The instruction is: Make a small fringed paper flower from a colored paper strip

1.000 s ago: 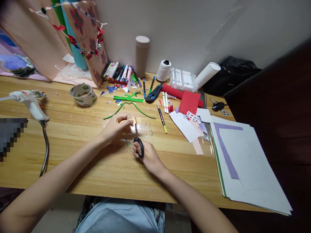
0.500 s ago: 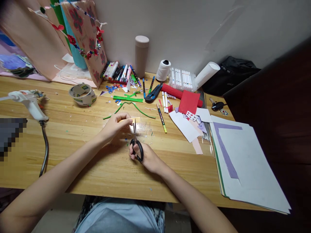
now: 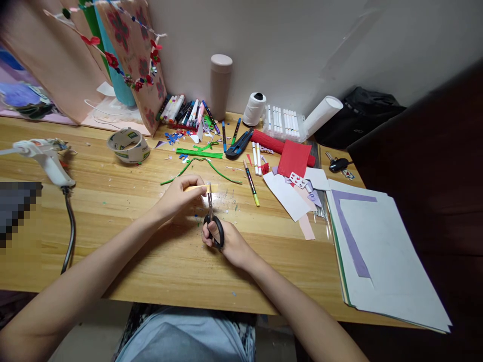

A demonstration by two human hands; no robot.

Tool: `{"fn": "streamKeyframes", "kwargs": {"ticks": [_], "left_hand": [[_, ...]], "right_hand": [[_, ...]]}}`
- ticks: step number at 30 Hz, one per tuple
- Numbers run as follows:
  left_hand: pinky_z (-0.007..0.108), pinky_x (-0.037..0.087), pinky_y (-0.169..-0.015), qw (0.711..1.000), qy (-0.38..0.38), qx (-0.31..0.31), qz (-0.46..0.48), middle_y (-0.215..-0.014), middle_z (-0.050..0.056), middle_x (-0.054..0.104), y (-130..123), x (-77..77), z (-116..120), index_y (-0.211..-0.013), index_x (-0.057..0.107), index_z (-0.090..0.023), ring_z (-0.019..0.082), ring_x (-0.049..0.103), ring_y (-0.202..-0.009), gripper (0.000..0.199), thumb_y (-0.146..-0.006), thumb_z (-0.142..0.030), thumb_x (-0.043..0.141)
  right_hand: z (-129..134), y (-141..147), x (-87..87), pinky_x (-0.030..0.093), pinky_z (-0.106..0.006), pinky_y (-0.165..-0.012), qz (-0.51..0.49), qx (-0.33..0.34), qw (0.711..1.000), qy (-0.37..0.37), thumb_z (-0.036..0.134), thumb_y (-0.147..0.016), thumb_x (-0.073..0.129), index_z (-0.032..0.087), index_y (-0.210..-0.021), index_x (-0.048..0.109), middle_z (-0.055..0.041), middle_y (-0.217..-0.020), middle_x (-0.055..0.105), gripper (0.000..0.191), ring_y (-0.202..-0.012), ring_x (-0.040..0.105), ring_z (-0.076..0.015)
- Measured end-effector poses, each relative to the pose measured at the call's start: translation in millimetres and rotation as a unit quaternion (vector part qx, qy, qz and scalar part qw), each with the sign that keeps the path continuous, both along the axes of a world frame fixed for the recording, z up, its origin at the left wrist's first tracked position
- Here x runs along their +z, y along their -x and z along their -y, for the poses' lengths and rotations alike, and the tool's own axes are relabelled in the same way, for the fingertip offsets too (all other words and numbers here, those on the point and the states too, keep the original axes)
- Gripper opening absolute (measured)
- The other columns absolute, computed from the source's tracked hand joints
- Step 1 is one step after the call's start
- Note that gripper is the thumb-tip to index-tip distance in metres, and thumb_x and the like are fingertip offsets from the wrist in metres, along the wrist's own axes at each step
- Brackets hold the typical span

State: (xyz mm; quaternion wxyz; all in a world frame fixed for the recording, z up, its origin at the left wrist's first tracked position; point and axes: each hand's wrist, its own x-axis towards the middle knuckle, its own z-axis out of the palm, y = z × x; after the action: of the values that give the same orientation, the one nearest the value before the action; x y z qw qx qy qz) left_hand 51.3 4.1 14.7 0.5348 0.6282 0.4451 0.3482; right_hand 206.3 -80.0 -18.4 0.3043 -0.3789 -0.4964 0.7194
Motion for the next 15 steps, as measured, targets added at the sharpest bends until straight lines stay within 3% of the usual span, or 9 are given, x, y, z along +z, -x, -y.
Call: {"fn": "streamKeyframes", "kwargs": {"ticks": [7,15], "left_hand": [[0.021,0.033,-0.054,1.000,0.001,0.003,0.003,-0.057,-0.004,0.046,-0.5,-0.6,0.0,-0.058,0.049,-0.015,0.009,0.042,-0.056,0.019,-0.073,-0.026,0.053],[0.021,0.034,-0.054,1.000,-0.010,-0.001,0.008,-0.060,-0.003,0.049,0.2,-1.8,-1.5,-0.058,0.051,-0.015,0.009,0.044,-0.057,0.022,-0.074,-0.030,0.054]], "right_hand": [[0.2,1.8,1.9,0.020,-0.022,-0.046,-0.002,-0.010,1.000,0.005,0.073,-0.079,0.036,0.018,-0.074,0.043,0.0037,-0.059,0.040,0.056,-0.049,0.029,-0.0073],[2.4,6.5,3.2,0.021,-0.024,-0.049,0.017,-0.068,0.997,-0.026,0.070,-0.079,0.041,0.017,-0.069,0.042,0.0039,-0.057,0.038,0.054,-0.051,0.031,-0.0079]]}}
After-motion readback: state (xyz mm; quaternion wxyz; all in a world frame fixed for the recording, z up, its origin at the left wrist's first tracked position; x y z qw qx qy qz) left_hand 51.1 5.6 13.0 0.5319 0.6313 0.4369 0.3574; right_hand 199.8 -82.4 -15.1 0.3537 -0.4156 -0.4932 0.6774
